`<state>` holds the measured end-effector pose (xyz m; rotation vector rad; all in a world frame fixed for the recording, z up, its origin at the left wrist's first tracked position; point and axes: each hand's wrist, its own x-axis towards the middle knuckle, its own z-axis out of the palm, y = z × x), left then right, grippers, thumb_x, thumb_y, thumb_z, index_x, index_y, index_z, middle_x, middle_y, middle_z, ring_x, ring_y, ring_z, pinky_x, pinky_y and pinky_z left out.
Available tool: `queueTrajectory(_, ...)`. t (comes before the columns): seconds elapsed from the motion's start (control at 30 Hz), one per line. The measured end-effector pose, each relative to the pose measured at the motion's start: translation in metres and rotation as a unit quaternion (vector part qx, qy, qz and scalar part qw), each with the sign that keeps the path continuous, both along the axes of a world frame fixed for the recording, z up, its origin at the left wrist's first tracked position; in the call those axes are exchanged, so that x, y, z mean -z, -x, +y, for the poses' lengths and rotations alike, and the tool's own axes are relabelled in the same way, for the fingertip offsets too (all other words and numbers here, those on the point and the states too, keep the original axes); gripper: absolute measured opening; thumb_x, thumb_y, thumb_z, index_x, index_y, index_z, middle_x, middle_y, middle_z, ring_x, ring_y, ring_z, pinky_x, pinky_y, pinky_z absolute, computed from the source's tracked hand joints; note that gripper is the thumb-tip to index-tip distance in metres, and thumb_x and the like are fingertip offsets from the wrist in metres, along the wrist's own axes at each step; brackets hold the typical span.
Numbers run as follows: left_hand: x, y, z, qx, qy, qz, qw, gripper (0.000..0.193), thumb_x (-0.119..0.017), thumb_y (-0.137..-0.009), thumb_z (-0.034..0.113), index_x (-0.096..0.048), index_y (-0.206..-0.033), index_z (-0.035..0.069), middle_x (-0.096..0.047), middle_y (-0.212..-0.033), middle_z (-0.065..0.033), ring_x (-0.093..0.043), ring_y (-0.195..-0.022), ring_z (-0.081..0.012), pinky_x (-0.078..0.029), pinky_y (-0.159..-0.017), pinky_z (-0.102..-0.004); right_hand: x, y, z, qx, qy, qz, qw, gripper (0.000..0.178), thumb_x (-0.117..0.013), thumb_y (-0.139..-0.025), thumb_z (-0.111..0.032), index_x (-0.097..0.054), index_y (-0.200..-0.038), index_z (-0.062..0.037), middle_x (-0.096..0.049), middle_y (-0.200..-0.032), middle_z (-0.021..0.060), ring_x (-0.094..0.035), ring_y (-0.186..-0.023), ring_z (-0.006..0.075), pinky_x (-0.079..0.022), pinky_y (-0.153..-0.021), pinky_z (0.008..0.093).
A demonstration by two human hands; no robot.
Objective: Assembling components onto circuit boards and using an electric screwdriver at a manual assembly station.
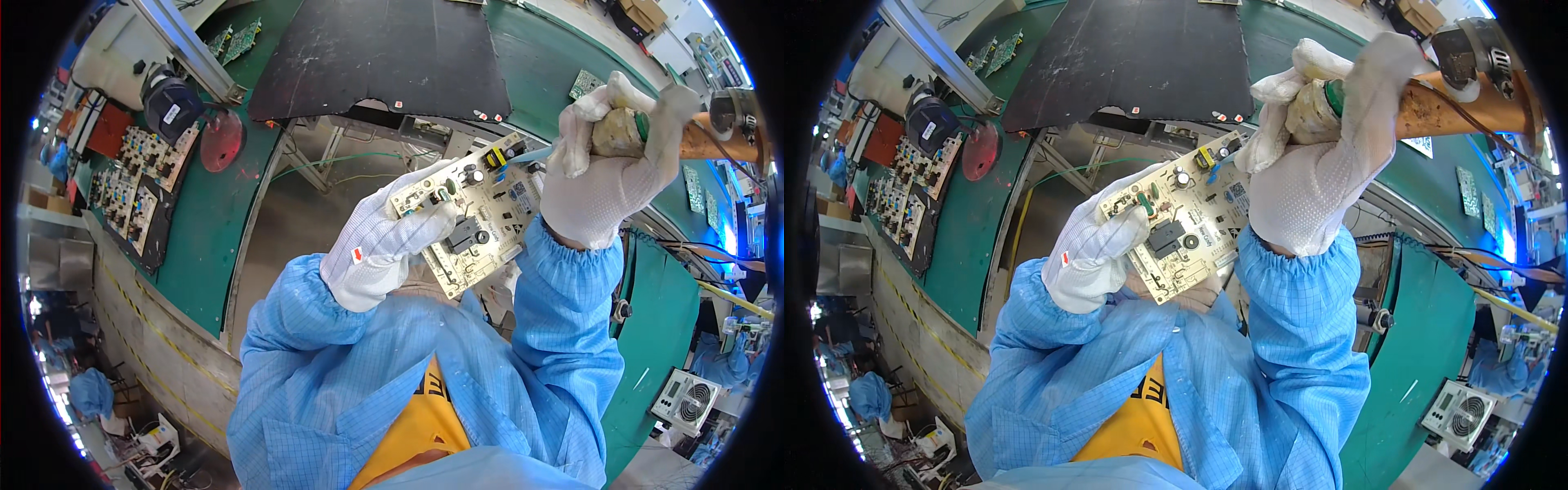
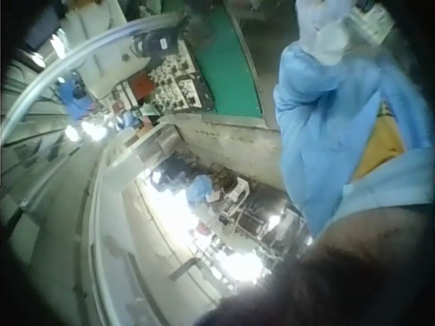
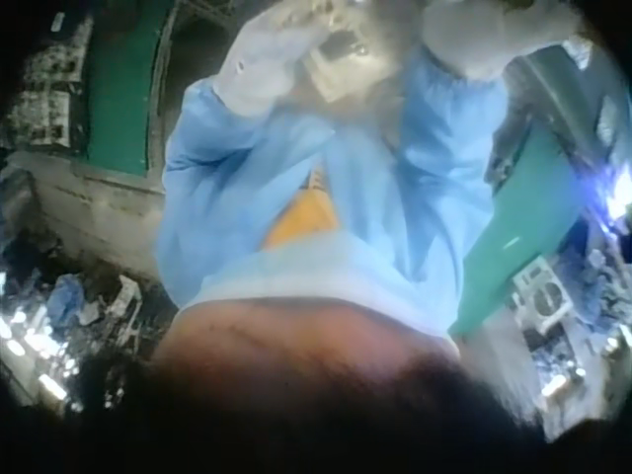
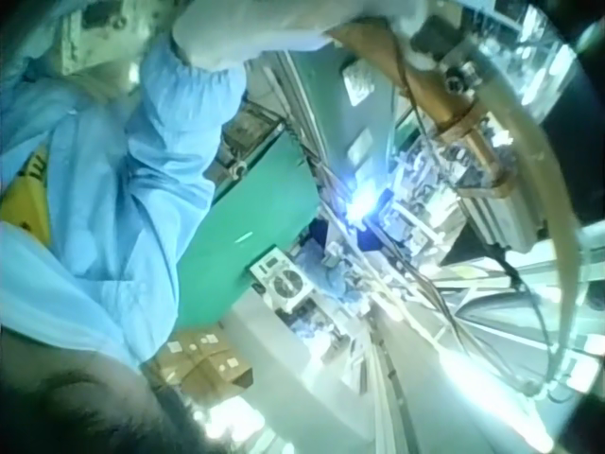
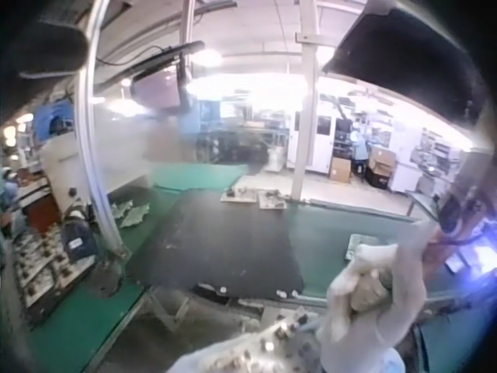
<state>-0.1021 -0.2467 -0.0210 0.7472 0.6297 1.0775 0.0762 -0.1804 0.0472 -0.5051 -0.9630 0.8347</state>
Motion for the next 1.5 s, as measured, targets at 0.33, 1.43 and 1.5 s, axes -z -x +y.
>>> queueTrajectory(0.33, 0.007, 0.006, 0.005, -0.027, -0.022, 0.015, 0.999, 0.048, -0.065, -0.091, 0.017, -0.048, -0.131, -0.003, -0.063, -0.113, -0.0076, -0.06, -0.102, -0.0124, -0.05, -0.089, -0.0268, 0.005, -0.007, 0.008, 0.096, -0.022, -0.018, 0.995, 0.057, -0.05, -0.091, -0.054, -0.066, -0.096, -0.0001, -0.064, -0.078, 0.0169, -0.047, -0.036, 0.0135, -0.035, -0.036, 0.0205)
queueTrajectory(1.43, 0.015, 0.009, 0.001, -0.064, -0.003, -0.014, 0.998, 0.044, -0.063, -0.092, 0.017, -0.05, -0.13, -0.003, -0.063, -0.103, -0.0045, -0.06, -0.088, -0.0078, -0.05, -0.079, -0.023, 0.013, -0.021, 0.009, -0.015, -0.078, 0.035, 0.996, 0.049, -0.049, -0.093, -0.051, -0.065, -0.1, -0.0052, -0.066, -0.084, 0.0113, -0.057, -0.052, 0.015, -0.037, -0.036, 0.0224)
queueTrajectory(1.5, 0.013, 0.011, 0.004, -0.067, 0.016, -0.008, 0.998, 0.043, -0.062, -0.093, 0.018, -0.05, -0.129, -0.002, -0.063, -0.104, -0.0047, -0.061, -0.089, -0.0086, -0.051, -0.08, -0.0232, 0.011, -0.019, 0.008, -0.007, -0.073, 0.088, 0.993, 0.051, -0.049, -0.093, -0.051, -0.065, -0.1, -0.0039, -0.067, -0.084, 0.0106, -0.058, -0.053, 0.0157, -0.036, -0.036, 0.0223)
